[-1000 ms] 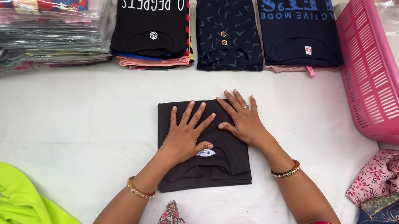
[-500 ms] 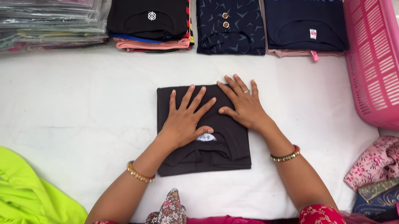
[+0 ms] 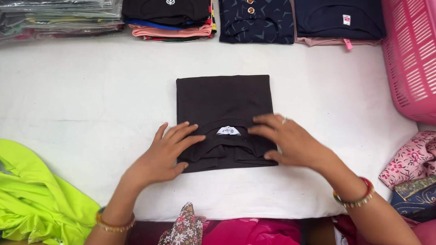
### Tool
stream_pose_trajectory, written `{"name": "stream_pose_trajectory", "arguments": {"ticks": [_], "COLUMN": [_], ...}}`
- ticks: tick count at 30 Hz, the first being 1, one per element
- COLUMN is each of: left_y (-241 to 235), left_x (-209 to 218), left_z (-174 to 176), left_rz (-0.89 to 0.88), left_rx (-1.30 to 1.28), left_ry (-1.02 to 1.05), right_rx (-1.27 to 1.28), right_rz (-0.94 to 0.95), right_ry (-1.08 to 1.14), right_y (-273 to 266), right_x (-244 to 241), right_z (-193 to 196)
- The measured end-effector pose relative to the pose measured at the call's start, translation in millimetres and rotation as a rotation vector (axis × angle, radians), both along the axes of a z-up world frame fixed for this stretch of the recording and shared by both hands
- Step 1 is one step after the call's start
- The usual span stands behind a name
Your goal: The person folds a black t-shirt and a black long-sleeved top on a white surface, placing them in a stack. They then fold a red long-sleeved top. The person uses their hands to smooth and align the garments during the process.
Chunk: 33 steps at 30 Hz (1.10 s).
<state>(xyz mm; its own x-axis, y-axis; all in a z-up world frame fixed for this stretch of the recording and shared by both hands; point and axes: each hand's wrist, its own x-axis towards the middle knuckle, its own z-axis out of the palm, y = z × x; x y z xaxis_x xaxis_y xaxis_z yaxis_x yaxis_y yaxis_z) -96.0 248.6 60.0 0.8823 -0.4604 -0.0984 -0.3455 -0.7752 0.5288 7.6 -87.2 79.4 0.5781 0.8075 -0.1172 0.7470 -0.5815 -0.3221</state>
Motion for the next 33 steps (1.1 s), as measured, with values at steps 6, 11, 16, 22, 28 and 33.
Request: {"name": "stream_pose_trajectory", "arguments": {"ticks": [6,11,16,22,28,33], "left_y": [-9,-22,-31,-36,-43,-44], "left_x": [-19,-13,-2,0,-16,-23], "left_z": [-33,-23,-40,-42,-36,-32], "left_rz": [0.114,0.114,0.026,0.038,0.053,0.067], "left_rx": [0.122,0.187,0.306,0.2,0.133,0.167], "left_ry": [-0.207,-0.286,-0.367,-0.402,-0.325,-0.332], "right_rx": [-0.079,0.056,0.203,0.313,0.302,0.306], "right_rz": [0.04,0.054,0.062,0.038,0.032,0.034], "right_ry": [-0.256,-0.403,-0.426,-0.511,-0.476,-0.401], "right_y": [-3,-7,-9,-11,-12,-19], "right_x": [-25,-26,-22,-17,-31,-38], "right_z": [-18,-41,-50,-50,-32,-42]}}
